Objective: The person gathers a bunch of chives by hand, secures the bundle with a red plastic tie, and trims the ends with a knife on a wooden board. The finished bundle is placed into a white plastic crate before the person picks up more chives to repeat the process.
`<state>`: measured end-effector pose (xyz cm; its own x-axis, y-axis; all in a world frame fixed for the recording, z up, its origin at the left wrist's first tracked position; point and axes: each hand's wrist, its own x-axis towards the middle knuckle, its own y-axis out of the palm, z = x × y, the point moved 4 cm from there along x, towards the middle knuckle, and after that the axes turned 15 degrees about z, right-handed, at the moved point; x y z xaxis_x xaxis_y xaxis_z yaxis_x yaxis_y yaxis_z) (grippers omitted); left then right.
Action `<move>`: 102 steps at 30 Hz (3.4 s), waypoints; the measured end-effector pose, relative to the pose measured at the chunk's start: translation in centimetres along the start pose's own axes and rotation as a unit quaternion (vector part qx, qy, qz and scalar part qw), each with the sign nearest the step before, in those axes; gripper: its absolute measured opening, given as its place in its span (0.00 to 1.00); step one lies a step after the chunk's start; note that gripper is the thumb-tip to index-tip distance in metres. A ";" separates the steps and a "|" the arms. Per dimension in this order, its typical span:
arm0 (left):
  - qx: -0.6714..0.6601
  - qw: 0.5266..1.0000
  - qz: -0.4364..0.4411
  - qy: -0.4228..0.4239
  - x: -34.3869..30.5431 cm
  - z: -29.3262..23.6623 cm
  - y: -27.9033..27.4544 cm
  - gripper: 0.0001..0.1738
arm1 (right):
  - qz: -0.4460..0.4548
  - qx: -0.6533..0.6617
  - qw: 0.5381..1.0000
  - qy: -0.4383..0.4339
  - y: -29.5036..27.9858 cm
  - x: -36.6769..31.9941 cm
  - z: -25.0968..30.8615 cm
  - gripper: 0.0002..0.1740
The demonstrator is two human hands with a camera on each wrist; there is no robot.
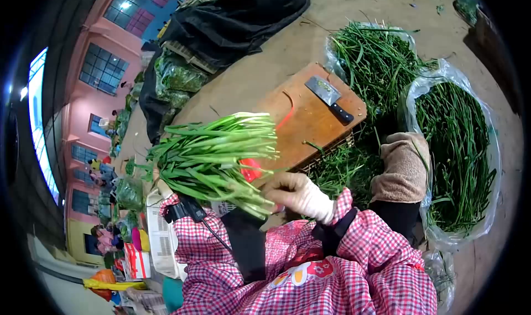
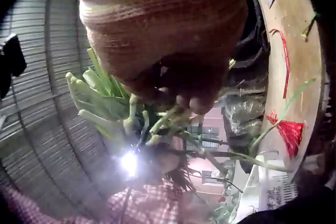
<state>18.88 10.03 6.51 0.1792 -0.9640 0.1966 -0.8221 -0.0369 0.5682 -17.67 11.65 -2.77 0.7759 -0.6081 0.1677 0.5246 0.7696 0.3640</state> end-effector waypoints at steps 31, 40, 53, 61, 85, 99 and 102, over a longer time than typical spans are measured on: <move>-0.156 0.978 0.135 0.001 0.9 1.3 7.3 0.11 | -0.154 -0.364 0.914 -0.096 -2.0 -0.7 7.7 0.13; -0.112 0.988 0.089 0.054 0.8 3.1 4.0 0.08 | -0.097 -0.522 0.825 -0.195 0.5 1.7 6.2 0.09; -0.238 0.942 0.231 0.045 -0.5 1.5 0.7 0.23 | 0.027 -0.230 0.973 0.020 -5.0 -4.8 1.2 0.07; -0.244 0.945 0.214 0.050 -1.8 1.7 -1.0 0.16 | -0.066 -0.139 0.987 0.036 -4.7 0.0 3.0 0.14; -0.220 0.833 0.484 -0.155 -4.0 -0.5 10.4 0.21 | -0.019 -0.492 0.867 0.078 -9.3 -3.2 3.9 0.24; -0.260 0.654 0.678 -0.212 -2.6 -0.6 11.6 0.29 | 0.052 -0.444 0.892 0.061 -6.1 2.2 2.4 0.12; -0.224 0.723 0.637 -0.145 -3.0 -1.6 10.2 0.25 | 0.082 -0.580 0.802 0.118 -8.1 0.0 0.8 0.10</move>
<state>10.80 12.93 12.99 -0.7435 -0.1579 0.6498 0.0481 0.9566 0.2874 -22.19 5.24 -5.03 0.8406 -0.5319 -0.1018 0.2752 0.5814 -0.7657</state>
